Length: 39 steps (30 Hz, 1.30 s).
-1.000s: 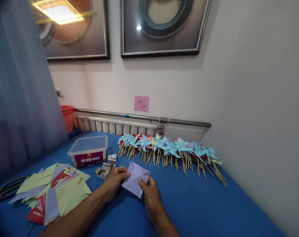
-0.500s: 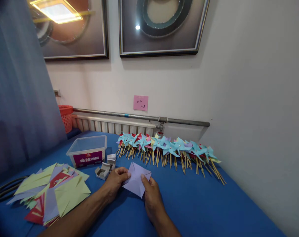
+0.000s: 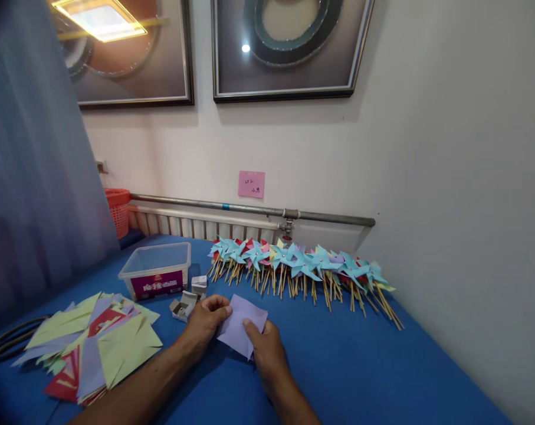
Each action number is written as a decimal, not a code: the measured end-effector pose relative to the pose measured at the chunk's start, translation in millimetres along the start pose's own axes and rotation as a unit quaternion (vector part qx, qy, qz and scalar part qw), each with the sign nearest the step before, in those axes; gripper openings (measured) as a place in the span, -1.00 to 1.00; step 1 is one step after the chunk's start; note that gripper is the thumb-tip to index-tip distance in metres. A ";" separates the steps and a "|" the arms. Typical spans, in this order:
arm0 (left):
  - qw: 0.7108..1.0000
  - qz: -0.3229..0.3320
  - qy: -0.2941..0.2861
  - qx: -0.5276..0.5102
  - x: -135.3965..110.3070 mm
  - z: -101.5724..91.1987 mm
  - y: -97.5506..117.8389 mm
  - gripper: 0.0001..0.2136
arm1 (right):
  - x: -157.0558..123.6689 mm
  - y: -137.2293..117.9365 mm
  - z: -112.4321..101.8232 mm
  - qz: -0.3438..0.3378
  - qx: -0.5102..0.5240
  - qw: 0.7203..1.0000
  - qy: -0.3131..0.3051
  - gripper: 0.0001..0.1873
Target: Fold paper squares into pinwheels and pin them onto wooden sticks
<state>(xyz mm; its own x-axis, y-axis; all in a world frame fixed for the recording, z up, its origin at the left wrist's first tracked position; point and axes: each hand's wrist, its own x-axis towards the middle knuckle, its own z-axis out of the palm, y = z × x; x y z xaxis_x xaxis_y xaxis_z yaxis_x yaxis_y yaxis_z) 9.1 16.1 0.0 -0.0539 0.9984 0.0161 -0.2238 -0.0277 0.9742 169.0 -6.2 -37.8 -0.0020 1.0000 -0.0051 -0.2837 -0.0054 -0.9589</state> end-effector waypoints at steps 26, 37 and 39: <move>0.976 0.103 -0.112 0.156 -2.6 -6.3 -2.5 -0.80 | 8.3 4.1 -3.2 0.017 -0.037 0.999 0.021 -0.43; 0.953 0.169 -0.090 0.233 -6.4 -5.4 0.5 -0.90 | -0.2 -4.6 -1.5 0.019 -0.041 0.999 0.000 -0.49; 0.946 0.187 -0.087 0.249 -8.1 -4.6 1.6 -0.90 | 1.3 -3.6 -1.7 0.019 -0.044 0.999 0.001 -0.47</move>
<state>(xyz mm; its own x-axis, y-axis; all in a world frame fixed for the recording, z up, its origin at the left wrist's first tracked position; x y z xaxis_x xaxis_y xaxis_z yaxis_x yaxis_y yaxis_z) 4.7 7.7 0.4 0.1316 0.9176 0.3751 0.2671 -0.3972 0.8780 171.6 -4.9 -34.9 -0.0098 0.9991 -0.0419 -0.1974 -0.0430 -0.9794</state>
